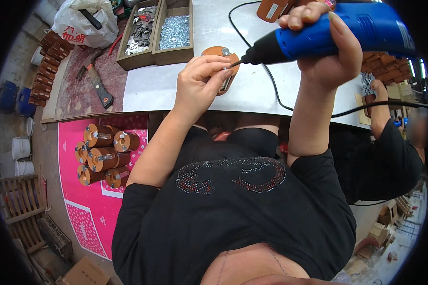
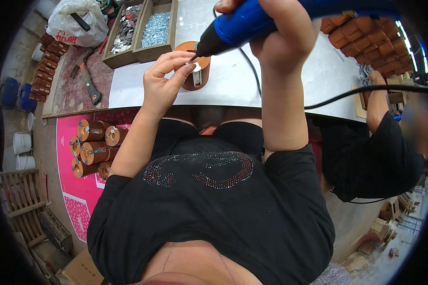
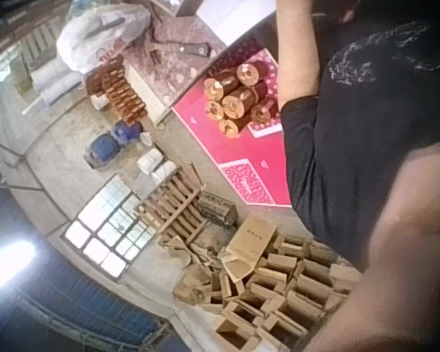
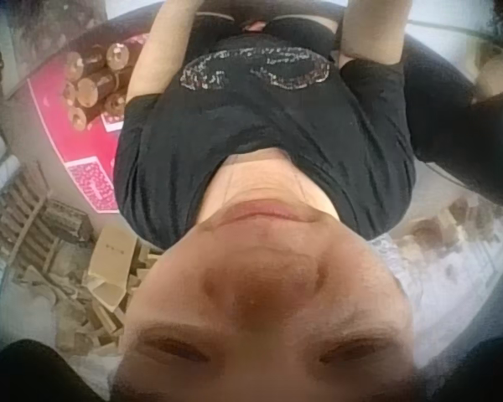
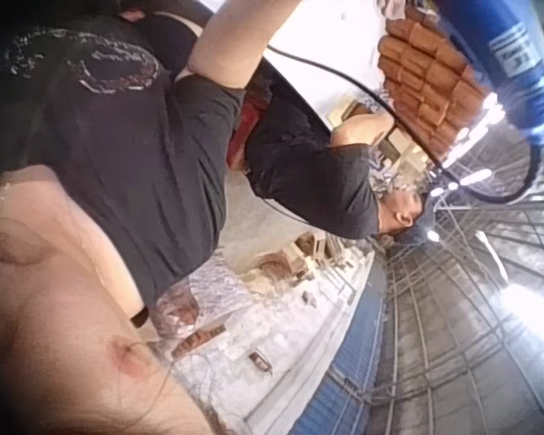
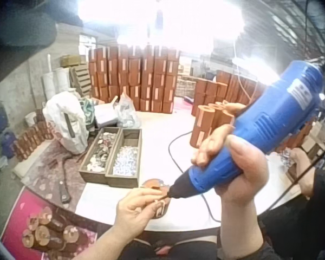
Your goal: Assembling wooden cylindrical parts using an electric screwdriver and small metal components.
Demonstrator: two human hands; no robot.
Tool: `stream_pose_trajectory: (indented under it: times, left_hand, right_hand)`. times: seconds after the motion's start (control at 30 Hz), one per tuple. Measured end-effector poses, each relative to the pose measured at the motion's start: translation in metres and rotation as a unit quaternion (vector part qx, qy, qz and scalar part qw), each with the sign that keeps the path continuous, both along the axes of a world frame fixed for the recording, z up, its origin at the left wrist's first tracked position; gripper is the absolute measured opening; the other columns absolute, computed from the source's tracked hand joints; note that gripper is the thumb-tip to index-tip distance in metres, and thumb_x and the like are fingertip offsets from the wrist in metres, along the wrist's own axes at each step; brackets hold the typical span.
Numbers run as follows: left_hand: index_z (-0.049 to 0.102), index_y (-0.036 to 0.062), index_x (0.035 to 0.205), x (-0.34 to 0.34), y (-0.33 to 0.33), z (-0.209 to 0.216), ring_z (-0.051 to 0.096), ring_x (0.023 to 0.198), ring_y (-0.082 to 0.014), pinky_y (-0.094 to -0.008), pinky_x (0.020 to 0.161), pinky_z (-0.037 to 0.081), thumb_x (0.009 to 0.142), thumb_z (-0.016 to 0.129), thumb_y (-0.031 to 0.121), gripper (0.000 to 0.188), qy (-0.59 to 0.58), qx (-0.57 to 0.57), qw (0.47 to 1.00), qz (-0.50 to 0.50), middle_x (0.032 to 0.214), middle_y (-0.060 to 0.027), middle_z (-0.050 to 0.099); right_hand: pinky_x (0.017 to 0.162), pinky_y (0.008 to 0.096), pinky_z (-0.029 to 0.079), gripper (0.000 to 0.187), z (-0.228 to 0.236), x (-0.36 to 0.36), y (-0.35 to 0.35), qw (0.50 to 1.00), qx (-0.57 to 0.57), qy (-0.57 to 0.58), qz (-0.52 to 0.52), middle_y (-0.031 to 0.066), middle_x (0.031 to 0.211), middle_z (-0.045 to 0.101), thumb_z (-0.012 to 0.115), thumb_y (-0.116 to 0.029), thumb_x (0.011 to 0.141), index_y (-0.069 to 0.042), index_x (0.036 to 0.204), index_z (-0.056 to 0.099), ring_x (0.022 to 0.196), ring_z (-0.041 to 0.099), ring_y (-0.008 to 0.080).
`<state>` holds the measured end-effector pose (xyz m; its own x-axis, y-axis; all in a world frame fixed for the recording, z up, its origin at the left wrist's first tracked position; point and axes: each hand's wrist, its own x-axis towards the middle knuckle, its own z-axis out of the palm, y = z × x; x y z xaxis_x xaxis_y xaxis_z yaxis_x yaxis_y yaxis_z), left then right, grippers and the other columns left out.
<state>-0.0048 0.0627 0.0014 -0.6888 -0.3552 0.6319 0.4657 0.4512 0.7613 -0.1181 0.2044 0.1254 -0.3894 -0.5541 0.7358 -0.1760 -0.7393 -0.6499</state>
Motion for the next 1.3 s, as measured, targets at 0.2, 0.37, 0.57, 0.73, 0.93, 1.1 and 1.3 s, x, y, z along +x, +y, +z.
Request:
stream_pose_trajectory:
  times: [0.2, 0.37, 0.57, 0.73, 0.93, 1.1, 1.3]
  left_hand:
    - [0.065, 0.0039, 0.077, 0.004, 0.0, -0.002, 0.056, 0.081, -0.0193, -0.0292, 0.073, 0.043, 0.07, 0.065, 0.005, 0.008, 0.028, -0.005, 1.0, -0.003, 0.087, -0.0062, 0.063]
    - [0.066, 0.0039, 0.078, 0.004, 0.0, 0.002, 0.056, 0.083, -0.0195, -0.0299, 0.075, 0.042, 0.068, 0.066, 0.005, 0.01, 0.04, -0.035, 0.999, -0.012, 0.087, -0.006, 0.063]
    - [0.066, 0.003, 0.077, 0.007, 0.002, 0.006, 0.054, 0.085, -0.0195, -0.0298, 0.076, 0.042, 0.067, 0.067, 0.003, 0.011, 0.036, -0.048, 0.998, -0.029, 0.088, -0.0065, 0.063]
    - [0.065, 0.0017, 0.077, 0.009, 0.005, 0.008, 0.053, 0.086, -0.02, -0.0292, 0.075, 0.041, 0.065, 0.068, 0.003, 0.012, 0.013, -0.049, 0.998, -0.03, 0.089, -0.0071, 0.062]
    - [0.065, 0.0021, 0.077, 0.008, 0.005, 0.01, 0.053, 0.086, -0.0205, -0.0295, 0.075, 0.041, 0.065, 0.068, 0.002, 0.012, 0.015, -0.05, 0.998, -0.033, 0.09, -0.0068, 0.062]
    - [0.065, 0.0028, 0.077, 0.009, 0.005, 0.013, 0.053, 0.088, -0.0205, -0.0304, 0.078, 0.04, 0.065, 0.068, 0.003, 0.012, 0.019, -0.055, 0.998, -0.039, 0.09, -0.0068, 0.062]
    - [0.065, 0.0036, 0.075, 0.01, 0.004, 0.024, 0.052, 0.091, -0.0211, -0.0316, 0.081, 0.039, 0.064, 0.068, 0.005, 0.011, 0.013, -0.135, 0.99, -0.043, 0.092, -0.0047, 0.062]
  right_hand:
    - [0.074, 0.0364, 0.043, 0.035, -0.013, 0.004, 0.0, 1.0, -0.005, 0.006, -0.022, 0.0108, 0.074, 0.056, 0.042, -0.029, 0.071, 0.001, 0.084, 0.054, 0.073, 0.057, 0.0209]
    - [0.073, 0.0366, 0.043, 0.034, -0.011, 0.005, 0.002, 0.999, -0.012, 0.0, -0.03, 0.0102, 0.074, 0.055, 0.043, -0.028, 0.072, 0.001, 0.083, 0.054, 0.071, 0.057, 0.0209]
    - [0.073, 0.0368, 0.042, 0.032, -0.01, 0.007, 0.008, 1.0, -0.019, -0.019, -0.002, 0.0101, 0.077, 0.054, 0.041, -0.027, 0.073, 0.001, 0.084, 0.052, 0.073, 0.055, 0.0204]
    - [0.074, 0.0365, 0.04, 0.031, -0.008, 0.018, 0.01, 0.999, -0.035, -0.029, -0.021, 0.0103, 0.077, 0.053, 0.04, -0.026, 0.075, 0.001, 0.086, 0.05, 0.073, 0.053, 0.0202]
    - [0.075, 0.0372, 0.04, 0.032, -0.01, 0.008, 0.016, 1.0, -0.01, 0.013, 0.008, 0.0106, 0.078, 0.052, 0.038, -0.025, 0.076, 0.002, 0.091, 0.048, 0.076, 0.052, 0.0206]
    - [0.076, 0.037, 0.039, 0.034, -0.005, 0.013, 0.017, 0.998, -0.04, 0.026, 0.031, 0.0109, 0.083, 0.051, 0.037, -0.026, 0.076, 0.003, 0.092, 0.046, 0.077, 0.052, 0.0205]
    - [0.075, 0.037, 0.041, 0.033, -0.003, 0.006, 0.017, 0.992, -0.022, 0.1, 0.066, 0.0114, 0.084, 0.051, 0.036, -0.023, 0.076, 0.004, 0.093, 0.045, 0.076, 0.053, 0.0204]
